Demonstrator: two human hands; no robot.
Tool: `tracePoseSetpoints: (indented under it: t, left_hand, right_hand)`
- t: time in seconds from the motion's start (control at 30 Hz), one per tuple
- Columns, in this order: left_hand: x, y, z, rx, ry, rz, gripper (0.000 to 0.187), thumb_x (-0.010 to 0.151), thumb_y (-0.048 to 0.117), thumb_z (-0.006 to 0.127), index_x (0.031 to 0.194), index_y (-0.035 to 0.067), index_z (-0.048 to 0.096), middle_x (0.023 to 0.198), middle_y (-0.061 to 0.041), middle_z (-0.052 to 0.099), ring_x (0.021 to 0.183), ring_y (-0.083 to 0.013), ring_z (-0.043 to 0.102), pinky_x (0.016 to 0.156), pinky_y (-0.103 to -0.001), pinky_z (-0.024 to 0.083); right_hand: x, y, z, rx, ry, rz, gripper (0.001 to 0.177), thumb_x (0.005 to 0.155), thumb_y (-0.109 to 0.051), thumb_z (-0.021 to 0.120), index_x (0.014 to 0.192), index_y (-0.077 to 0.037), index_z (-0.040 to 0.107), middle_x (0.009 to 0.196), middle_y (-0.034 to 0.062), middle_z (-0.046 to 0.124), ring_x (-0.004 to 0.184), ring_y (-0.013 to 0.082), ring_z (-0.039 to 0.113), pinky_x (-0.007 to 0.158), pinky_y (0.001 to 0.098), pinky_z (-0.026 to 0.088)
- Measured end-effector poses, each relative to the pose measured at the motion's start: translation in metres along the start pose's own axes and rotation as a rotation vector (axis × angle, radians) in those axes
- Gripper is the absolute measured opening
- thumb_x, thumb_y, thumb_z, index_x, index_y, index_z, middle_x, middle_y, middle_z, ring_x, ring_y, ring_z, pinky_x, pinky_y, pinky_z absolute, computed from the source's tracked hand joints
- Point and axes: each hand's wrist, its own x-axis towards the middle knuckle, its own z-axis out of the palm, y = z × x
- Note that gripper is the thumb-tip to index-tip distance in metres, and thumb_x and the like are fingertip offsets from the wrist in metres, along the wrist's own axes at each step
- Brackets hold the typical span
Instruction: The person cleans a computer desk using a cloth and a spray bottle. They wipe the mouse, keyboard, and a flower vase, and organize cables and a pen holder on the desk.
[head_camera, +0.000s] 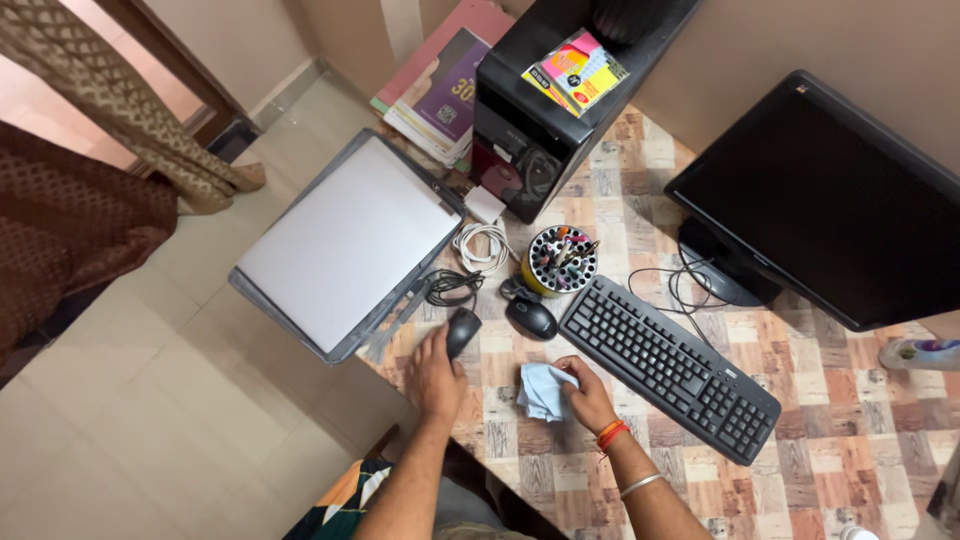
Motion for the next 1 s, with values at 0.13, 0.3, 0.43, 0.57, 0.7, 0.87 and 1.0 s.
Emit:
tracePoseSetpoints:
  t: [0.13, 0.3, 0.43, 0.57, 0.7, 0.87, 1.0]
  left_hand:
    - [0.026, -0.013, -0.009, 0.006, -0.030, 0.041, 0.075, 0.077, 0.004, 0.073, 0.147, 0.016, 0.048, 0.150, -0.001, 0.051, 0.139, -0.0241, 0.045, 0.113, -0.045, 0.034]
    - [0.041, -0.017, -0.016, 0.046, -0.014, 0.139, 0.076, 0.075, -0.001, 0.069, 0.147, 0.013, 0.049, 0.149, -0.004, 0.052, 0.141, -0.0239, 0.045, 0.122, -0.042, 0.028]
    - [0.026, -0.004, -0.013, 0.009, 0.003, 0.279, 0.069, 0.073, 0.000, 0.071, 0.139, 0.007, 0.052, 0.146, -0.013, 0.052, 0.139, -0.0321, 0.043, 0.117, -0.045, 0.030]
    - [-0.003, 0.013, 0.027, -0.415, -0.319, 0.385, 0.054, 0.086, 0.006, 0.072, 0.137, 0.005, 0.055, 0.136, -0.013, 0.061, 0.127, -0.0282, 0.057, 0.108, -0.042, 0.044]
    - [-0.033, 0.018, 0.090, -1.043, -0.850, 0.068, 0.040, 0.090, 0.010, 0.075, 0.127, 0.002, 0.060, 0.112, -0.008, 0.071, 0.100, -0.0152, 0.068, 0.084, -0.030, 0.058]
    - [-0.063, 0.017, 0.155, -1.022, -0.518, -0.035, 0.023, 0.093, 0.007, 0.071, 0.113, 0.000, 0.064, 0.094, -0.007, 0.070, 0.079, -0.0119, 0.066, 0.067, -0.026, 0.055]
    - [-0.085, 0.045, 0.171, -1.110, -0.497, -0.033, 0.017, 0.095, 0.005, 0.067, 0.110, 0.000, 0.065, 0.098, -0.005, 0.069, 0.086, -0.0074, 0.063, 0.073, -0.023, 0.053]
  right_hand:
    - [0.003, -0.030, 0.021, -0.153, 0.087, -0.025, 0.043, 0.085, 0.008, 0.058, 0.125, -0.004, 0.063, 0.118, 0.0085, 0.071, 0.115, 0.0168, 0.065, 0.101, 0.0296, 0.049]
    - [-0.001, -0.069, 0.049, -0.318, 0.301, -0.121, 0.044, 0.082, -0.002, 0.076, 0.125, -0.005, 0.068, 0.112, 0.0113, 0.074, 0.104, 0.0206, 0.072, 0.090, 0.0316, 0.055]
    - [-0.010, -0.073, 0.049, -0.262, 0.380, -0.152, 0.037, 0.083, -0.003, 0.075, 0.118, -0.006, 0.069, 0.102, 0.0104, 0.076, 0.096, 0.0182, 0.073, 0.087, 0.0293, 0.057]
    - [-0.025, -0.054, 0.032, 0.027, 0.201, -0.018, 0.040, 0.084, -0.001, 0.076, 0.124, -0.004, 0.066, 0.103, 0.0101, 0.073, 0.098, 0.0163, 0.068, 0.089, 0.0279, 0.055]
    - [-0.042, -0.047, 0.017, 0.148, 0.224, 0.021, 0.053, 0.083, -0.002, 0.073, 0.134, -0.004, 0.058, 0.106, 0.0094, 0.069, 0.099, 0.0154, 0.066, 0.087, 0.0285, 0.055]
    - [-0.066, -0.061, 0.002, -0.183, 0.396, -0.162, 0.074, 0.085, -0.010, 0.078, 0.148, 0.000, 0.040, 0.137, 0.0226, 0.057, 0.126, 0.0322, 0.057, 0.105, 0.0377, 0.045]
    - [-0.092, -0.066, -0.012, -0.447, 0.223, -0.289, 0.083, 0.084, -0.012, 0.079, 0.152, 0.001, 0.034, 0.154, 0.0314, 0.035, 0.142, 0.0462, 0.036, 0.113, 0.0459, 0.034]
